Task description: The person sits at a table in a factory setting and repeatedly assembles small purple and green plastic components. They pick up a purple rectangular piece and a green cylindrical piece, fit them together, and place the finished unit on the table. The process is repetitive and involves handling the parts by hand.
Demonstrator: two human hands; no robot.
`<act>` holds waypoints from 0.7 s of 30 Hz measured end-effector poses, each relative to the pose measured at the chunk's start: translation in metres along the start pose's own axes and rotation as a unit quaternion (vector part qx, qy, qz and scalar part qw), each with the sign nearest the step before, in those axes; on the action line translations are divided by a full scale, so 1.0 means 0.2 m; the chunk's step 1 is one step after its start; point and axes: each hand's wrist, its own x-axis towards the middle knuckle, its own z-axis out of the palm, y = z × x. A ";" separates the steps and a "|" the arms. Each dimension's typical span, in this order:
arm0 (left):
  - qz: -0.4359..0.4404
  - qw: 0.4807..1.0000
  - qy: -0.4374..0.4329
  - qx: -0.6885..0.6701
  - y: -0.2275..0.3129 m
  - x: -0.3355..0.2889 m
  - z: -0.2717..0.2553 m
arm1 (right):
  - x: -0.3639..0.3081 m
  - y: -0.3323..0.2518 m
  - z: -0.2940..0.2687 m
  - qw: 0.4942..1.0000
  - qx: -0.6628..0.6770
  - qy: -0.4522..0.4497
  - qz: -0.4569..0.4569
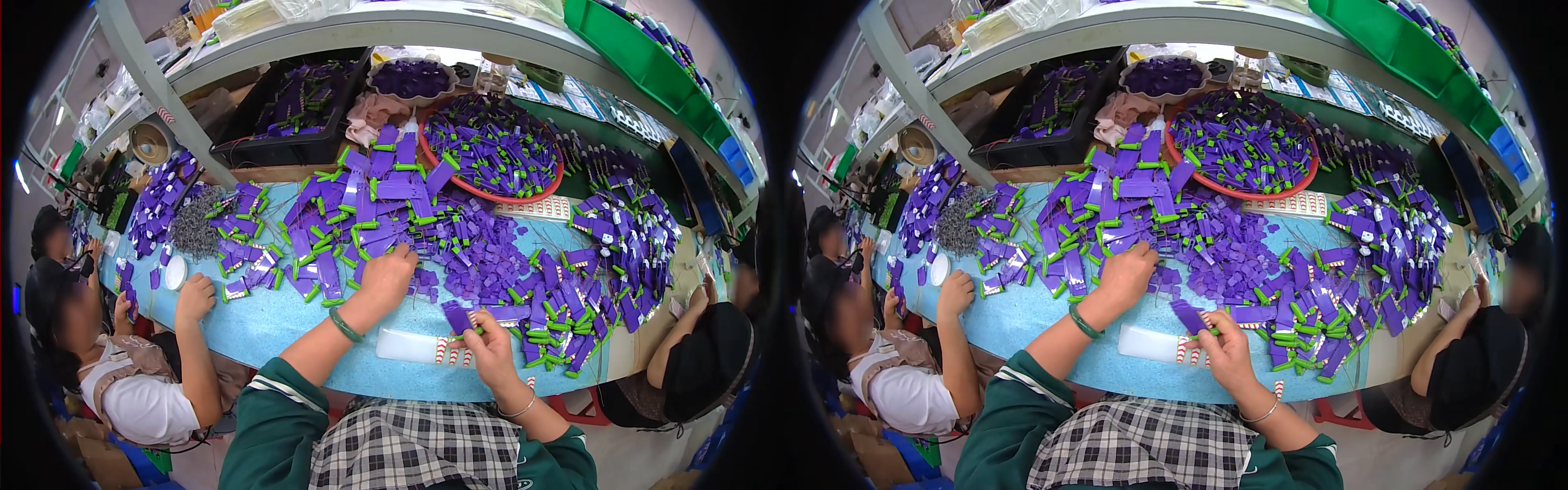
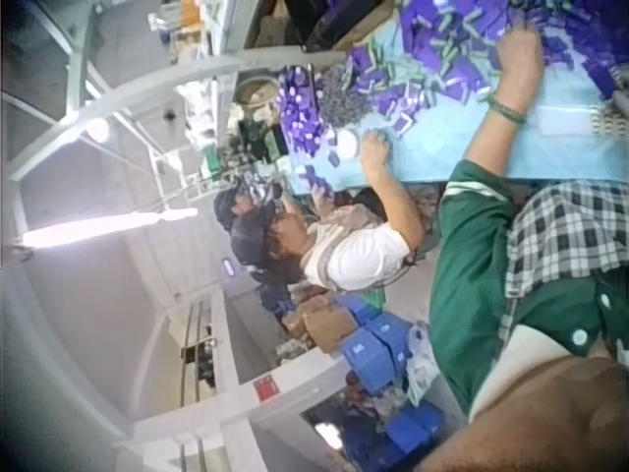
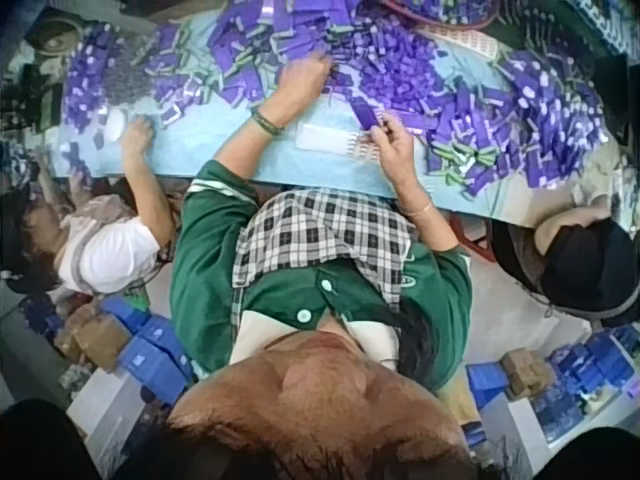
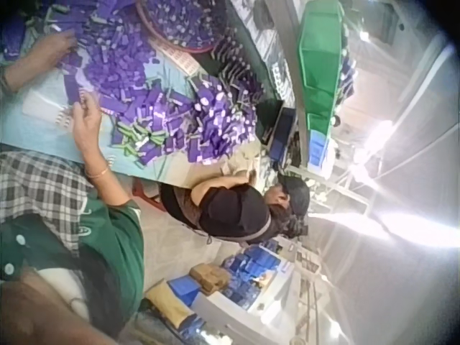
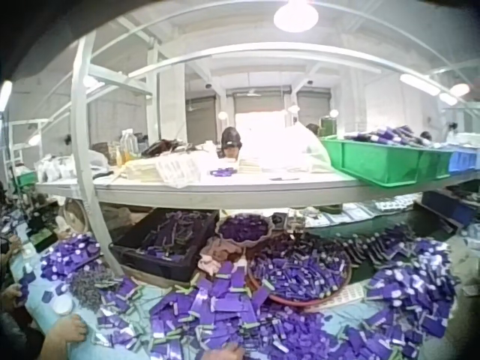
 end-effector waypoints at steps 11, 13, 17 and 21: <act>-0.182 0.675 0.035 -0.714 0.17 -0.30 -0.23 | 0.03 -0.05 0.11 0.974 -0.140 0.051 -0.168; -0.187 0.659 0.023 -0.728 0.20 -0.37 -0.21 | 0.04 -0.04 0.13 0.952 -0.211 0.052 -0.218; -0.196 0.627 0.008 -0.754 0.17 -0.42 -0.17 | 0.02 -0.12 0.13 0.937 -0.277 0.007 -0.211; -0.138 0.728 -0.082 -0.666 0.17 -0.46 -0.14 | 0.02 -0.17 0.00 0.928 -0.329 -0.134 -0.116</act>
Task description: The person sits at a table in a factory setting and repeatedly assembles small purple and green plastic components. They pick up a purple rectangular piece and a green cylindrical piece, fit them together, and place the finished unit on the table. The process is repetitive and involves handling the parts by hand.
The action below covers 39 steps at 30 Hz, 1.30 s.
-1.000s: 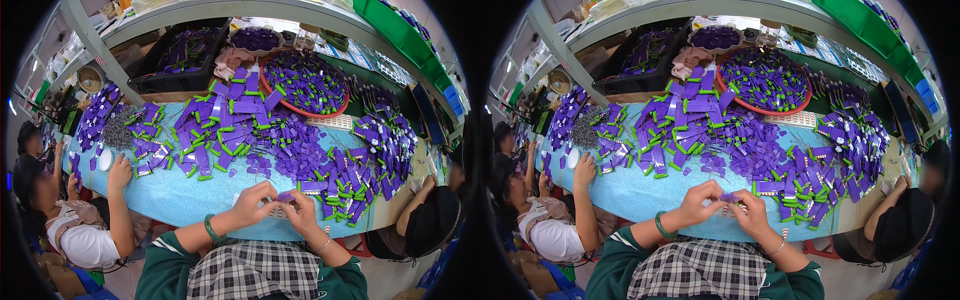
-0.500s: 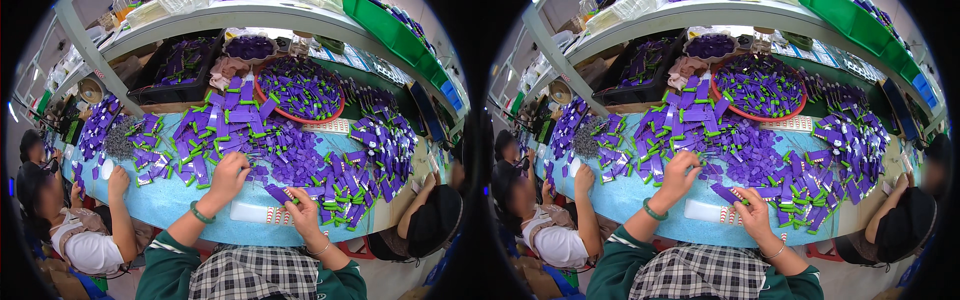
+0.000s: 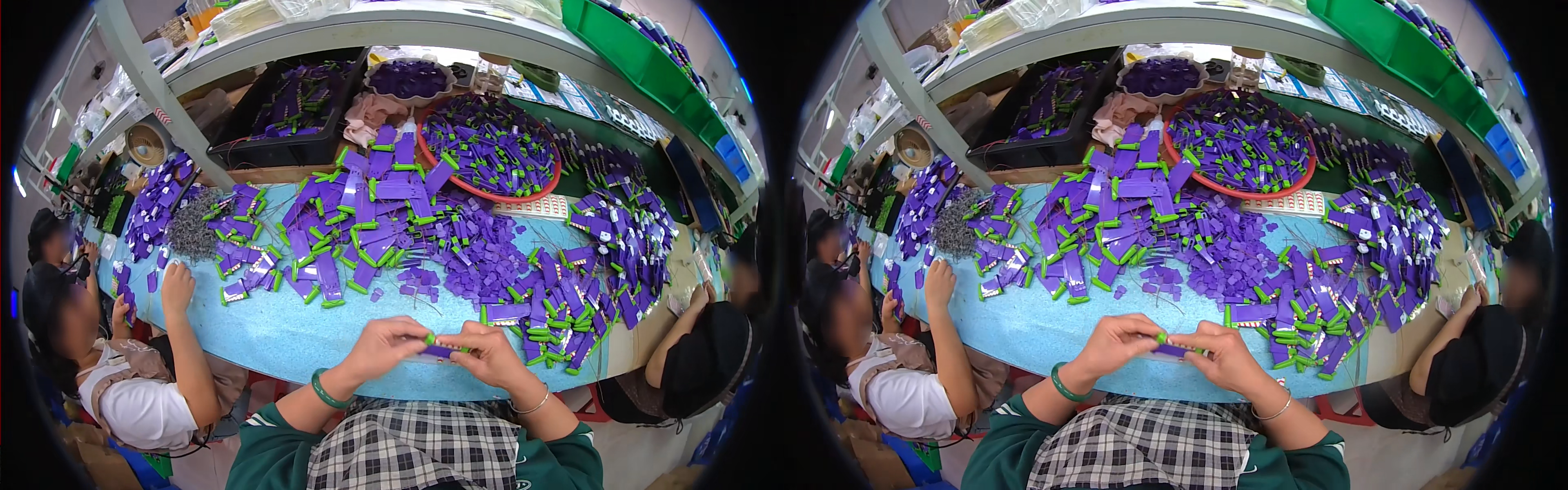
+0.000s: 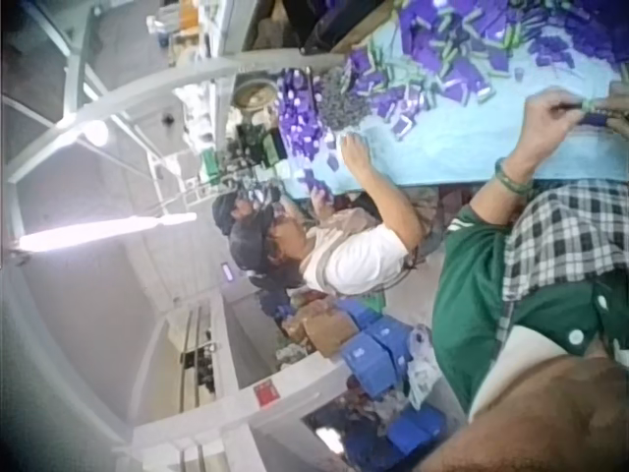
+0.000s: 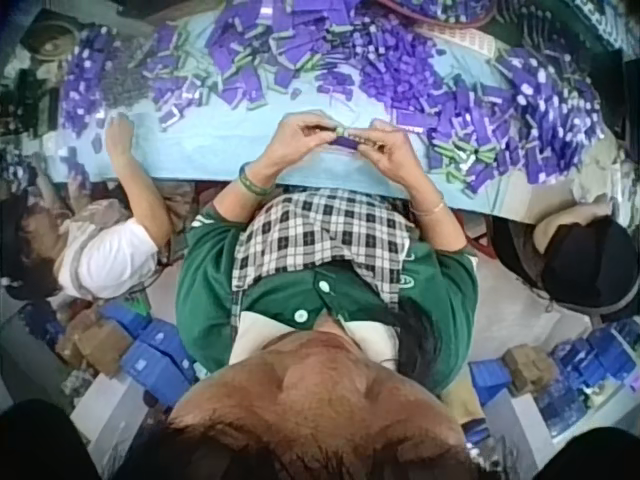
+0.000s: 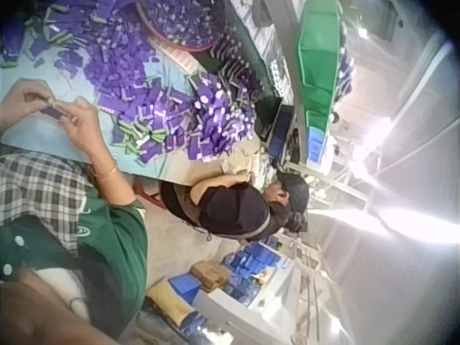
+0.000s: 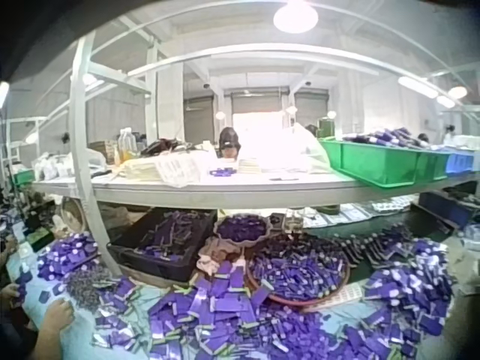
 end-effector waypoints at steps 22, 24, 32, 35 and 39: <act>0.135 0.939 -0.065 0.308 0.21 -0.02 -0.06 | 0.23 -0.09 0.00 0.965 -0.196 -0.091 -0.151; 0.125 0.944 -0.050 0.303 0.22 -0.04 -0.14 | 0.27 -0.07 -0.02 0.958 -0.262 -0.049 -0.101; 0.177 0.950 0.254 0.027 0.36 -0.05 -0.14 | 0.41 0.14 0.12 0.893 -0.445 0.059 -0.044; 0.192 0.953 0.234 0.022 0.30 -0.06 -0.17 | 0.41 0.16 0.14 0.884 -0.463 0.049 -0.040; 0.141 0.962 0.232 0.024 0.18 -0.05 -0.17 | 0.37 0.17 0.06 0.957 -0.272 0.074 -0.068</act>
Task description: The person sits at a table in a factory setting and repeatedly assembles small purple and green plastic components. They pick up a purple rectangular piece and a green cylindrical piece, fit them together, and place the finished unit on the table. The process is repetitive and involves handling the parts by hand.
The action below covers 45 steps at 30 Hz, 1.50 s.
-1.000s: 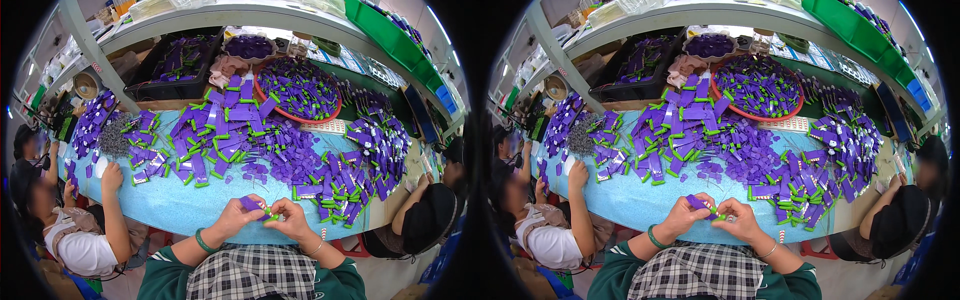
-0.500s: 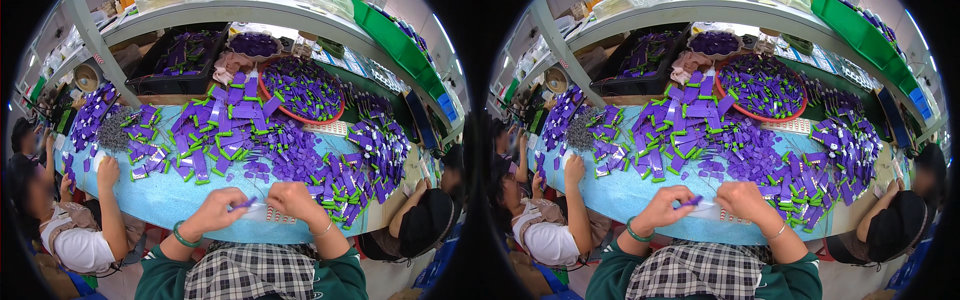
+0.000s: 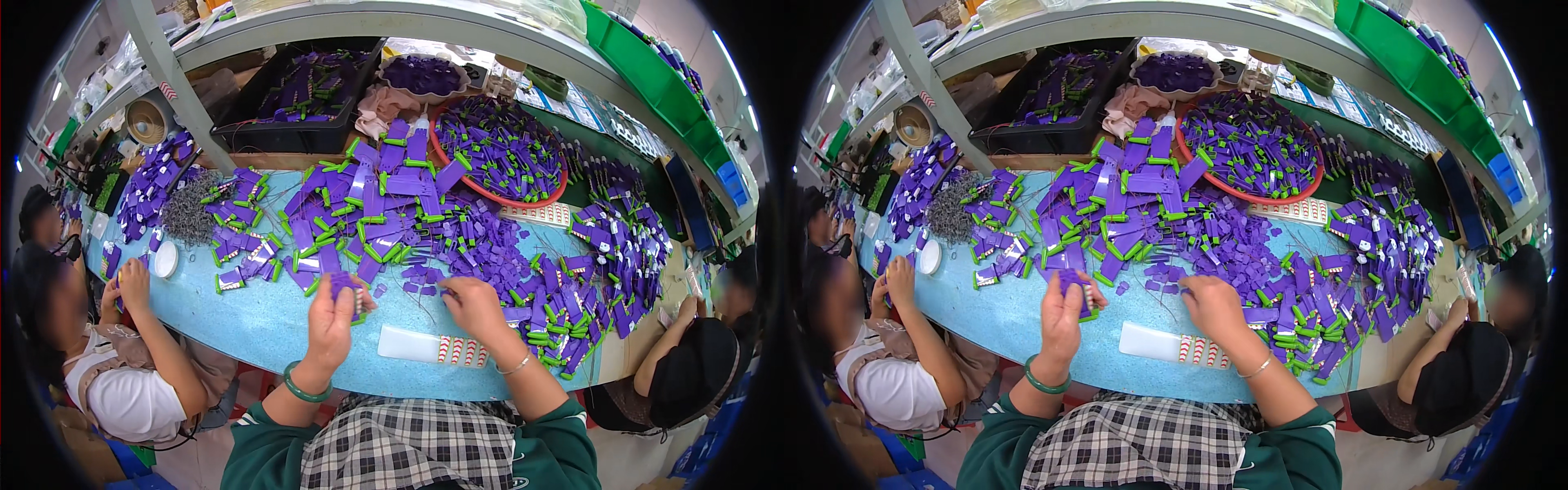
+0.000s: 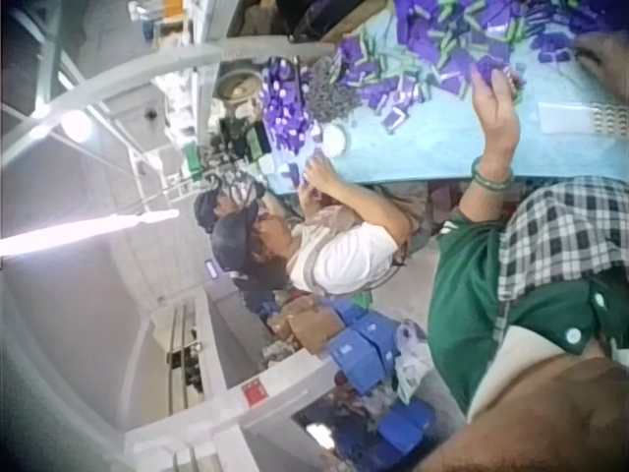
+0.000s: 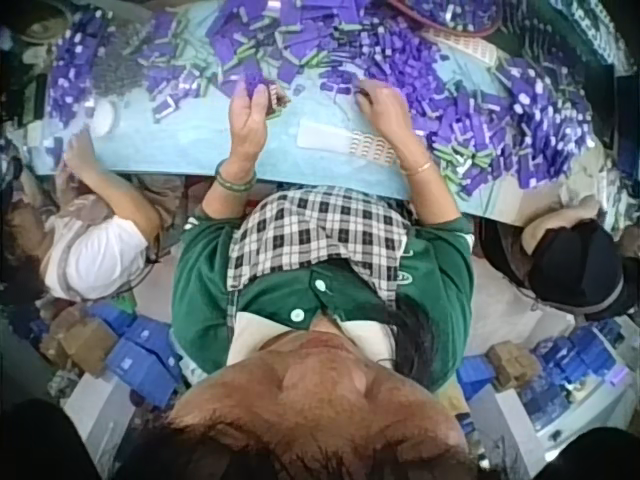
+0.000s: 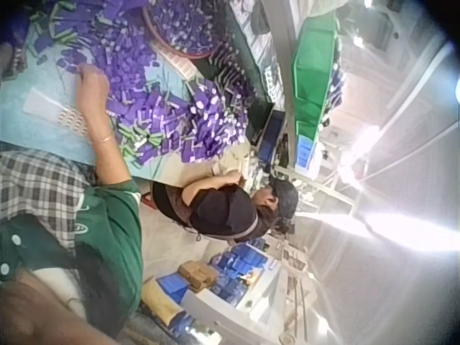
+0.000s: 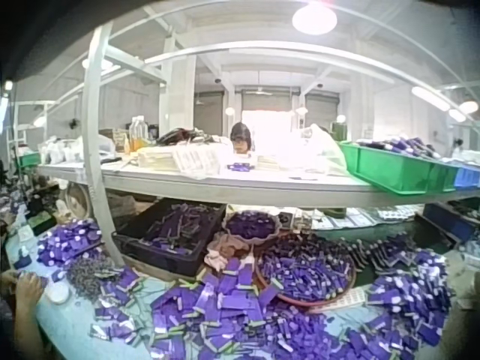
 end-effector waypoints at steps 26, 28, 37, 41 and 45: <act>-0.038 0.916 -0.309 0.252 -0.11 -0.16 0.31 | -0.26 -0.27 -0.08 0.935 0.313 0.043 0.160; -0.073 0.919 -0.308 0.235 -0.10 -0.16 0.32 | -0.27 -0.28 -0.08 0.925 0.332 0.042 0.180; -0.013 0.894 -0.270 0.358 -0.08 -0.01 0.25 | -0.25 0.00 -0.48 0.948 0.234 0.028 0.213; 0.119 0.773 -0.096 0.616 -0.11 0.21 0.08 | -0.27 0.27 -0.90 0.948 0.141 0.055 0.282; 0.104 0.695 -0.059 0.709 -0.21 0.26 0.05 | -0.28 0.24 -0.85 0.953 -0.238 0.080 0.172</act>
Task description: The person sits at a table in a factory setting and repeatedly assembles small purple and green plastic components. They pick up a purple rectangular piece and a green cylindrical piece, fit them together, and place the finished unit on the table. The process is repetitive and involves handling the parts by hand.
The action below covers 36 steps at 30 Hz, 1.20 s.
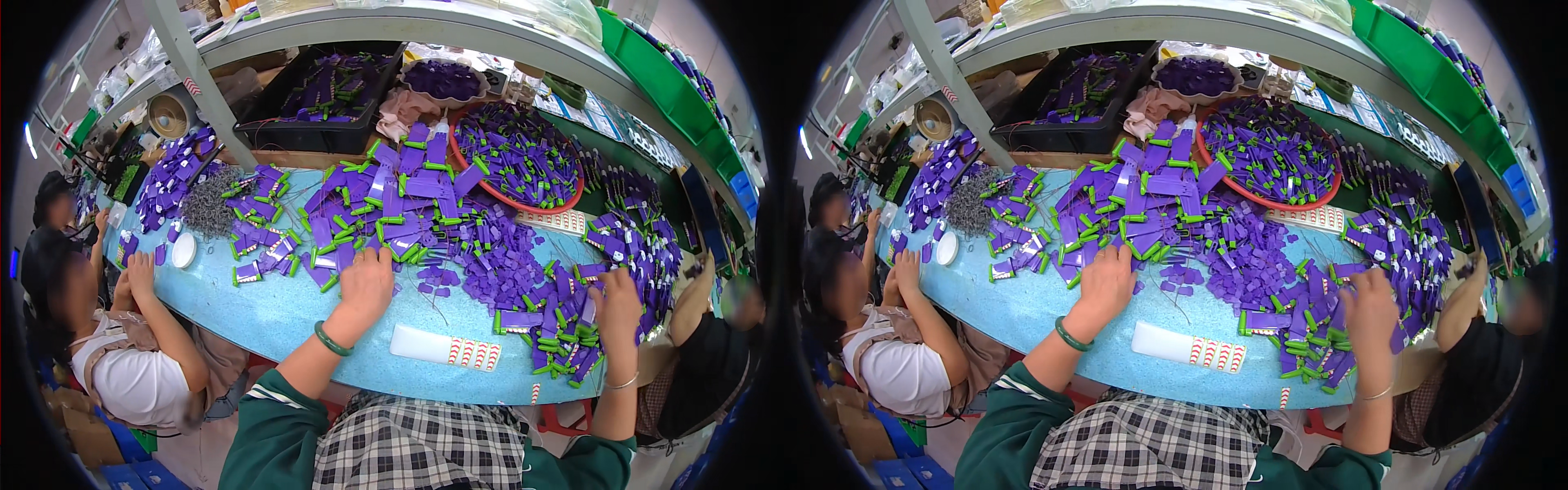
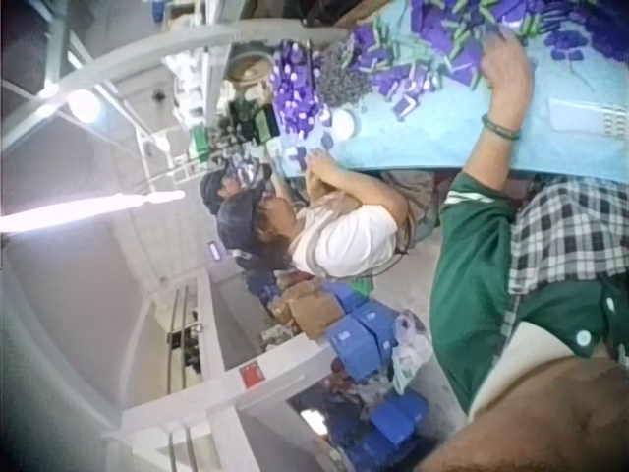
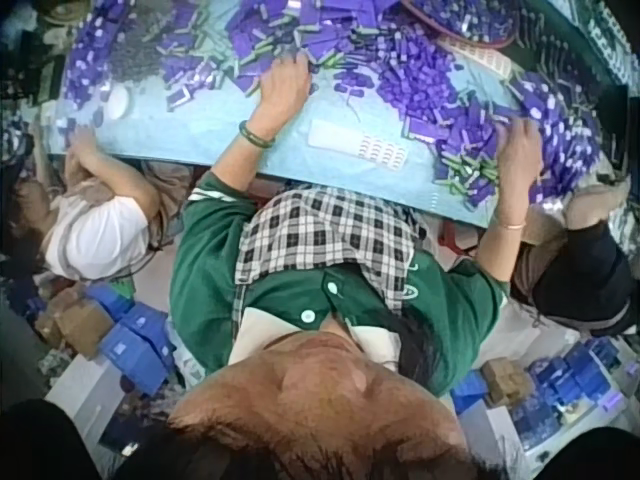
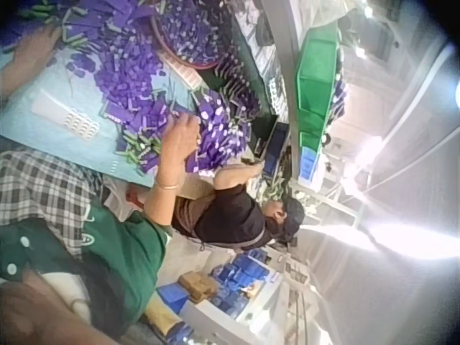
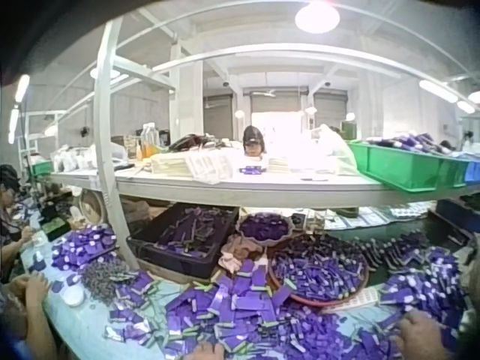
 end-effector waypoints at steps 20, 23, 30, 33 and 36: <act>-0.105 0.648 -0.167 -0.736 0.26 -0.34 -0.18 | -0.40 -0.66 0.57 0.961 0.210 -0.097 -0.150; -0.127 0.673 -0.276 -0.674 0.32 -0.37 0.01 | -0.41 -0.64 0.58 0.956 0.239 -0.082 -0.152; -0.019 0.798 -0.209 -0.565 0.32 -0.36 0.02 | -0.32 -0.64 0.45 0.925 0.345 -0.110 -0.114; -0.113 0.727 -0.204 -0.646 0.33 -0.32 -0.10 | -0.29 -0.71 0.39 0.908 0.414 -0.031 -0.054; -0.156 0.626 -0.215 -0.733 0.29 -0.34 -0.07 | -0.29 -0.74 0.39 0.867 0.495 -0.061 -0.013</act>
